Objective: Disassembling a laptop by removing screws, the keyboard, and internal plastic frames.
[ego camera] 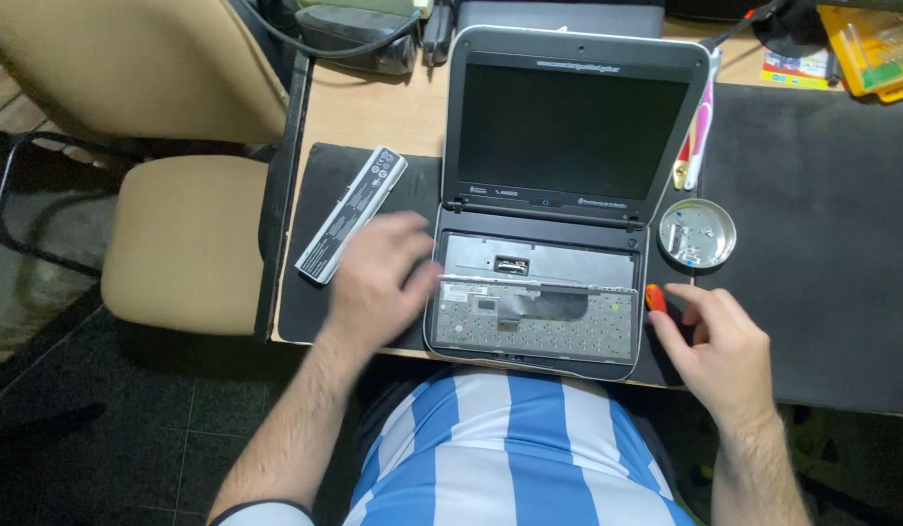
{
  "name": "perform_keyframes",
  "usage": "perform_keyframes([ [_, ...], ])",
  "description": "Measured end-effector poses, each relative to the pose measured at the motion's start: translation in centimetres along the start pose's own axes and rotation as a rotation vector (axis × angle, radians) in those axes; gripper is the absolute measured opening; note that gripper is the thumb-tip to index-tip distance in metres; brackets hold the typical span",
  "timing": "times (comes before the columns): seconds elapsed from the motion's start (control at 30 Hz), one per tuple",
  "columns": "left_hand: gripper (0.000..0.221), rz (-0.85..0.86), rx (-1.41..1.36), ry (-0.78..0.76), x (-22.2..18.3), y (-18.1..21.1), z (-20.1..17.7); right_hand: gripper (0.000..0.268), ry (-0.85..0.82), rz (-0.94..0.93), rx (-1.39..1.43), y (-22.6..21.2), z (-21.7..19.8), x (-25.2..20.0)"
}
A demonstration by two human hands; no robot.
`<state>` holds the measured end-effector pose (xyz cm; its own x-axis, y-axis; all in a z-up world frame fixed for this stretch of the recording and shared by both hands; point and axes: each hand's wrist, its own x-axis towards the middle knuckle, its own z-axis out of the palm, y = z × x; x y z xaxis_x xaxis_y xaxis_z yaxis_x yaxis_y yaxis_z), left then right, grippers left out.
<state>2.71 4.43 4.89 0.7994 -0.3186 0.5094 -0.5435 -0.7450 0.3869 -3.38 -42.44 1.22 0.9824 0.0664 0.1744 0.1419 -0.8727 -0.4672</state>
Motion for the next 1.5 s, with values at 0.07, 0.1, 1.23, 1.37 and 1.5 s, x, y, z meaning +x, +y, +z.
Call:
perform_keyframes([
  [0.07, 0.044, -0.186, 0.231, -0.041, -0.7, -2.7, -0.8, 0.032, 0.066, -0.011, 0.067, 1.7, 1.1, -0.3],
  [0.1, 0.063, -0.367, 0.458, -0.085, -1.0, -4.1, -1.2, 0.024, 0.135, -0.015, 0.134, 2.5, 1.8, -0.3],
  [1.23, 0.106, -0.354, 0.467, -0.305, 7.0, -11.2, 6.8, 0.013, 0.141, -0.121, 0.147, 2.7, 2.9, -0.2],
  [1.37, 0.106, -0.37, 0.437, -0.323, 7.7, -11.9, 7.1, 0.014, 0.127, -0.111, 0.147, 2.4, 2.7, 0.0],
  [1.5, 0.105, -0.401, 0.431, -0.35, 8.7, -12.2, 7.1, 0.014, 0.114, -0.115, 0.146, 2.6, 2.8, -0.1],
])
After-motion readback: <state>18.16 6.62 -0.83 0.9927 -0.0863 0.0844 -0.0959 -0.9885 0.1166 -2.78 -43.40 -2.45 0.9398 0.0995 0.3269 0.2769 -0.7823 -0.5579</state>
